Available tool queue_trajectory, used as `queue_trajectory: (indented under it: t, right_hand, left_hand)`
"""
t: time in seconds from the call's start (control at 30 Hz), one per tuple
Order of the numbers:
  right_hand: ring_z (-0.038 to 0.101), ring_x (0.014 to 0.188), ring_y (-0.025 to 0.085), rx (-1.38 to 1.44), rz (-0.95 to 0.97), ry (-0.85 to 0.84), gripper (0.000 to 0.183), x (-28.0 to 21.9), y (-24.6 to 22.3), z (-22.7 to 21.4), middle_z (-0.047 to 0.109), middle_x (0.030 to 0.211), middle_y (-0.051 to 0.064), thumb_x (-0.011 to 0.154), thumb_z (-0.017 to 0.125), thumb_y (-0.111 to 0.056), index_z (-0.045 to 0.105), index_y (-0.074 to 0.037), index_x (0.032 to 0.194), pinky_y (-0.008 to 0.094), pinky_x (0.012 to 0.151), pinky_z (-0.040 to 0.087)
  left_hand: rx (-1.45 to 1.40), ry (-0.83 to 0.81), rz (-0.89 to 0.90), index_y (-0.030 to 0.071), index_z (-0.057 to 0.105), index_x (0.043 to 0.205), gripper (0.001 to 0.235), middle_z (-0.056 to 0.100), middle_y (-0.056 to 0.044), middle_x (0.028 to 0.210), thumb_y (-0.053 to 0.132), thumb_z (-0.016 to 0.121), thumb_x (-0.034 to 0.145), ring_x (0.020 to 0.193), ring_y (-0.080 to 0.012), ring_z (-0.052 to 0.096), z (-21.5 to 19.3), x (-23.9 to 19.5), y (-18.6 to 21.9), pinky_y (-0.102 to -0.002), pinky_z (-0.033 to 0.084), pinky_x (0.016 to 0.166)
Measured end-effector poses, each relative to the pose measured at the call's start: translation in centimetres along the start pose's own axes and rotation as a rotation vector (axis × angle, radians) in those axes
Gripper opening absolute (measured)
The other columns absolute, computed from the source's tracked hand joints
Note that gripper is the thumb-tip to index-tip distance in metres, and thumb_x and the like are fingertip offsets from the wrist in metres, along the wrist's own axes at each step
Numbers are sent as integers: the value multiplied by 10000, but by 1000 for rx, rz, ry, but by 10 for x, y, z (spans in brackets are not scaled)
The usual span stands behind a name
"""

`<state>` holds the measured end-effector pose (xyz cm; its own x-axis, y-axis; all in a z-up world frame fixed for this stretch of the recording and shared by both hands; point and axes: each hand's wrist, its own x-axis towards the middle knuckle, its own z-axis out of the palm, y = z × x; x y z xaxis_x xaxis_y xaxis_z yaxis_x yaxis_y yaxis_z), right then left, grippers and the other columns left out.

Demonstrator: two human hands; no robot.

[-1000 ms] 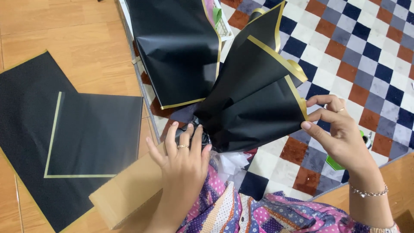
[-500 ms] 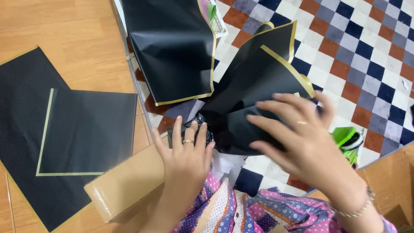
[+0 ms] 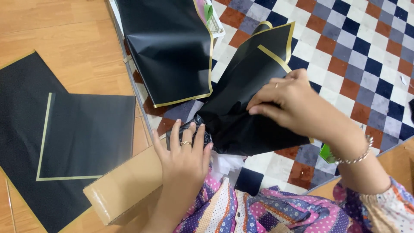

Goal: Cutting and layering black wrapping paper around a bouquet base containing roses and chocolate bars.

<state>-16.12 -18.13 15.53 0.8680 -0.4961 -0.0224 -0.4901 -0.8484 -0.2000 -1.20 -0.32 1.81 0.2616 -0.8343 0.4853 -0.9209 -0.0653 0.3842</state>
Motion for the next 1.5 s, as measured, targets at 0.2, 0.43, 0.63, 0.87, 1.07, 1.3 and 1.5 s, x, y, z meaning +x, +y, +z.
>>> queue_trajectory:
  t: [0.2,0.43,0.63,0.87,1.07,1.3,1.5]
  right_hand:
    - [569,479,161,44,67,167,58,-24,46,-21,740,758,97,895,746,-64,775,-13,897,247,472,437]
    - [559,902,154,381,550,565,62,-211,218,43,599,1028,115,1232,576,-6,603,46,1251,254,860,486]
    - [545,915,145,386,896,739,95,-287,189,68,607,1019,94,1210,596,-39,637,43,1236,251,848,458]
    - [564,819,168,299,495,474,110,-153,70,-3,685,1077,114,979,640,7,691,8,1077,269,745,449]
    - [591,1046,240,79,-36,4,498,-28,6,-6,702,1126,50,847,712,-479,699,-126,1199,431,952,363]
    - [757,752,195,24,298,-553,163,41,-18,-6,812,866,-12,779,790,-191,778,-165,940,320,754,578]
    - [676,552,119,133,423,-286,143,14,39,-32,762,653,13,889,684,-193,819,-151,872,264,530,500]
  left_hand:
    - [-27,-11,0,15,722,1231,404,701,-200,1220,259,697,910,1261,-413,576,2,1,-2,-744,209,1135]
    - [97,-31,48,36,719,1236,417,679,-157,1224,277,707,895,1204,-359,593,2,5,1,-695,313,1098]
    - [176,-61,119,46,721,1195,375,678,-141,1213,264,702,890,1172,-321,595,5,12,21,-552,439,1024]
    - [171,-91,144,21,730,1193,409,686,-164,1227,251,725,856,1175,-319,575,4,12,31,-514,423,1034]
    - [126,-82,111,7,722,1192,436,683,-163,1213,268,741,843,1173,-320,578,-4,14,21,-525,425,1028]
    - [74,-59,115,13,729,1172,441,680,-160,1180,270,757,815,1148,-329,581,-3,13,8,-548,416,1004]
    - [87,-76,117,16,734,1186,418,695,-169,1205,270,730,854,1163,-321,578,-8,11,5,-518,411,1009]
